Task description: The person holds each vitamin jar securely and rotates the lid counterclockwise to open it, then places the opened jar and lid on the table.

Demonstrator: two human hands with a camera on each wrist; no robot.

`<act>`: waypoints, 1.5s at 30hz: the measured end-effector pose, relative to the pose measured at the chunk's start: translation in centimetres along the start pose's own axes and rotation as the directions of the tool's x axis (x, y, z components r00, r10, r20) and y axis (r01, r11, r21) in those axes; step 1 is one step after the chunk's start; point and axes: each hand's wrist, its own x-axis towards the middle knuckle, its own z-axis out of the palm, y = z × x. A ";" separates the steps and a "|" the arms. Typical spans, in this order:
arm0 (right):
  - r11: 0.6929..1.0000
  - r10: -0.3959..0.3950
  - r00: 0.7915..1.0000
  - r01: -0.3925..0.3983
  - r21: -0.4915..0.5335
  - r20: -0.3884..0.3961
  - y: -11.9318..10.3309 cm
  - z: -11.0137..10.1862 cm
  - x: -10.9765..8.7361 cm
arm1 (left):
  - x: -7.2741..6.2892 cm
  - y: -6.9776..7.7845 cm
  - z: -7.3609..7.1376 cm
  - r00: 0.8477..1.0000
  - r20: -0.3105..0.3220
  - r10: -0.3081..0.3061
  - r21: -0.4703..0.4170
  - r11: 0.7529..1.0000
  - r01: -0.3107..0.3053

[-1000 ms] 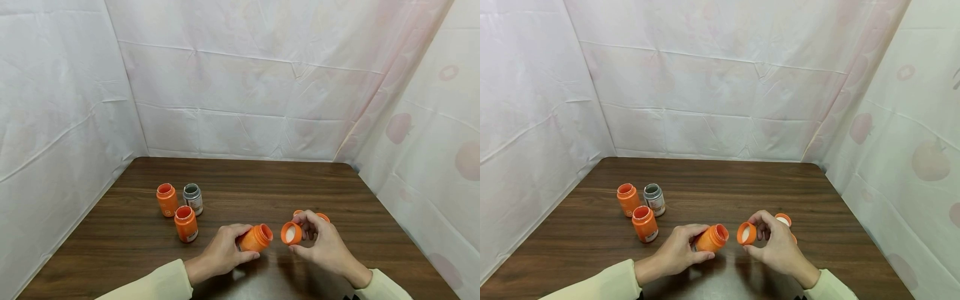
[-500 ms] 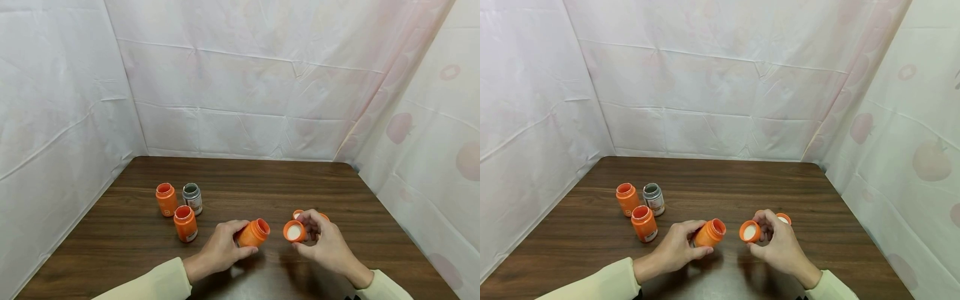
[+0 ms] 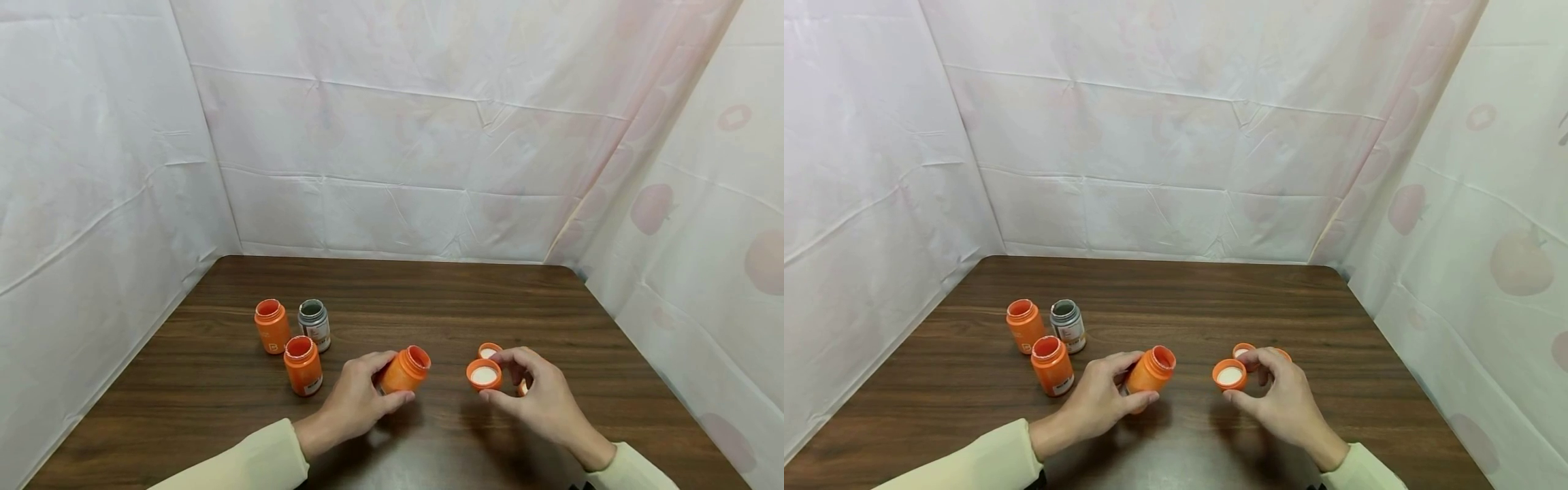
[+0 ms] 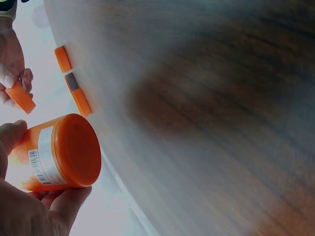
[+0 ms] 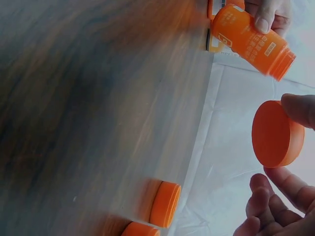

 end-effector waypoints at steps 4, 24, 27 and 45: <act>0.999 0.011 1.000 -0.012 -0.042 -0.024 0.5 0.0 -0.1 | 0.0 -0.2 0.0 0.999 -0.029 -0.024 0.010 1.000 0.024; 0.940 0.249 0.969 -0.244 -0.239 -0.008 2.4 -0.3 -0.2 | 0.1 -0.6 -0.3 0.985 -0.132 -0.113 0.021 0.993 0.117; 0.915 0.315 0.948 -0.294 -0.277 0.034 2.6 -0.4 -0.3 | 0.1 -0.7 -0.3 0.981 -0.146 -0.129 0.022 0.991 0.134; 0.872 0.353 0.927 -0.276 -0.404 0.127 3.7 -0.3 -0.4 | 0.2 -1.3 -0.4 0.966 -0.201 -0.161 0.023 0.985 0.169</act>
